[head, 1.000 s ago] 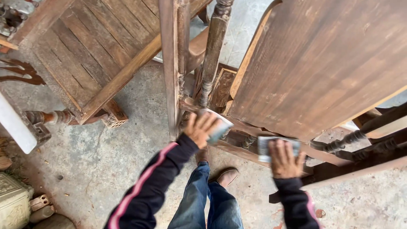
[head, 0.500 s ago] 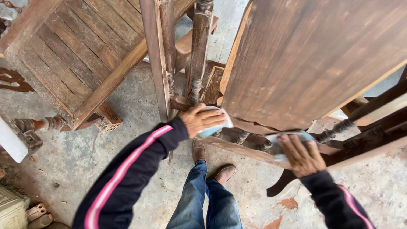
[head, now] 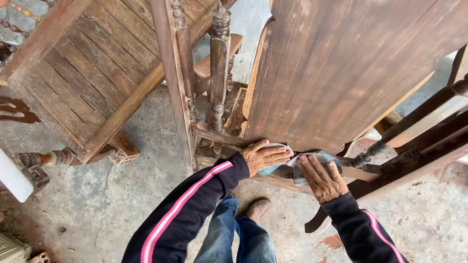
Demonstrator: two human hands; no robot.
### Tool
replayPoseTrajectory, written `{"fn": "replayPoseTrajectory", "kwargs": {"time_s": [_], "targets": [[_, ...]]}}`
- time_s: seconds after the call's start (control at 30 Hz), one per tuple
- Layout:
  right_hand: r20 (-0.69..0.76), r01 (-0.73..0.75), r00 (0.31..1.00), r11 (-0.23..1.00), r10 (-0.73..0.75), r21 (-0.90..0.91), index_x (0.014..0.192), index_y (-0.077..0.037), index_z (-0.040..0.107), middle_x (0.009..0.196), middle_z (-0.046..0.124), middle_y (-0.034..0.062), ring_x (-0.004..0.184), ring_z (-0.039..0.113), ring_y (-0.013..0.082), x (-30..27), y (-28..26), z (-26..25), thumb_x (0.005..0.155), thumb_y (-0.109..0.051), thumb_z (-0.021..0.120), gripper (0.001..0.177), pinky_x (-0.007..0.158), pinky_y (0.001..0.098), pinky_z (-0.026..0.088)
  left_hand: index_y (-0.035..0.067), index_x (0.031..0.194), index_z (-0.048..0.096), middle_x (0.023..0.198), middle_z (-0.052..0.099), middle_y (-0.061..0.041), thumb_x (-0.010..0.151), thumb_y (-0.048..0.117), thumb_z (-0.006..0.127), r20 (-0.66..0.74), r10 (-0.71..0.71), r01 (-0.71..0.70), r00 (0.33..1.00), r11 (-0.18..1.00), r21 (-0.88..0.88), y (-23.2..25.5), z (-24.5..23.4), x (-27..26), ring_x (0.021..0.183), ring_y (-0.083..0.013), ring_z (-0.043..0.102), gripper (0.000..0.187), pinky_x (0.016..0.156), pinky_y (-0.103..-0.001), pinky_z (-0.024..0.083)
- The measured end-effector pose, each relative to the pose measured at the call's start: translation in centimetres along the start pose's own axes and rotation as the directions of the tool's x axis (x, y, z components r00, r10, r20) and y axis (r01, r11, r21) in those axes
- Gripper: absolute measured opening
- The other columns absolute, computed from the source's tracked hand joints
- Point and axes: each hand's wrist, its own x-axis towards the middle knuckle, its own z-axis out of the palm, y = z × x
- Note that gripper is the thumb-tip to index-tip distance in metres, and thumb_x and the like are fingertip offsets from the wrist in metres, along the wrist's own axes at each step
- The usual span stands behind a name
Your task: Sanding the surface of a wooden chair using sandpaper and a scraper tool.
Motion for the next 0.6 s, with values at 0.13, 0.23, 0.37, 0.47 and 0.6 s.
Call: {"fn": "replayPoseTrajectory", "kwargs": {"time_s": [0.13,0.23,0.37,0.47,0.6], "targets": [[0.010,-0.126,0.992,0.971,0.127,0.205,0.158,-0.017,0.044,0.167,0.034,0.0032,0.152,0.034,0.0220,1.3,3.9,-2.4,0.097,-0.021,0.047,0.061,0.122,0.0532,0.025,0.025,0.170,0.016,0.176,0.006,0.006,0.102,0.040,0.040,-0.041,0.013,0.007,0.999,0.889,0.458,-0.9,-4.5,3.0,0.162,-0.0163,0.003,0.073,0.127,-0.054,-0.010],[-0.107,-0.254,0.953,0.939,0.284,0.233,0.153,-0.017,0.053,0.163,0.042,0.0041,0.149,0.041,0.0224,6.0,11.4,-8.2,0.093,-0.015,0.052,0.059,0.121,0.0584,0.030,0.024,0.171,0.016,0.177,0.007,0.003,0.101,0.037,0.045,-0.082,-0.020,0.058,0.996,0.863,0.502,-4.3,-12.0,7.4,0.162,-0.0184,0.004,0.077,0.126,-0.055,-0.005],[-0.327,-0.409,0.802,0.859,0.500,0.309,0.148,-0.009,0.062,0.159,0.053,0.0124,0.149,0.049,0.0309,11.4,19.9,-16.3,0.095,-0.009,0.059,0.054,0.120,0.0638,0.033,0.026,0.169,0.017,0.176,0.009,0.001,0.099,0.026,0.052,-0.229,-0.159,0.215,0.960,0.945,0.247,-8.2,-21.4,12.4,0.162,-0.0201,0.010,0.078,0.127,-0.063,0.006],[-0.266,-0.553,0.767,0.812,0.584,0.187,0.147,-0.004,0.063,0.155,0.056,0.0189,0.146,0.051,0.0353,12.5,18.7,-15.0,0.086,0.007,0.054,0.062,0.121,0.0623,0.039,0.029,0.167,0.021,0.175,0.013,0.002,0.095,0.021,0.054,-0.307,-0.344,0.425,0.887,0.870,0.252,-7.0,-21.7,12.7,0.161,-0.0203,0.013,0.079,0.127,-0.065,0.010],[-0.180,-0.553,0.786,0.803,0.591,0.222,0.142,-0.006,0.058,0.145,0.056,0.0190,0.137,0.053,0.0354,7.3,6.4,-6.8,0.088,0.000,0.055,0.055,0.113,0.0671,0.041,0.029,0.164,0.025,0.172,0.018,0.002,0.096,0.027,0.050,-0.244,-0.303,0.341,0.921,0.930,0.136,-2.1,-7.7,6.5,0.158,-0.0222,0.015,0.073,0.122,-0.068,0.010]]}}
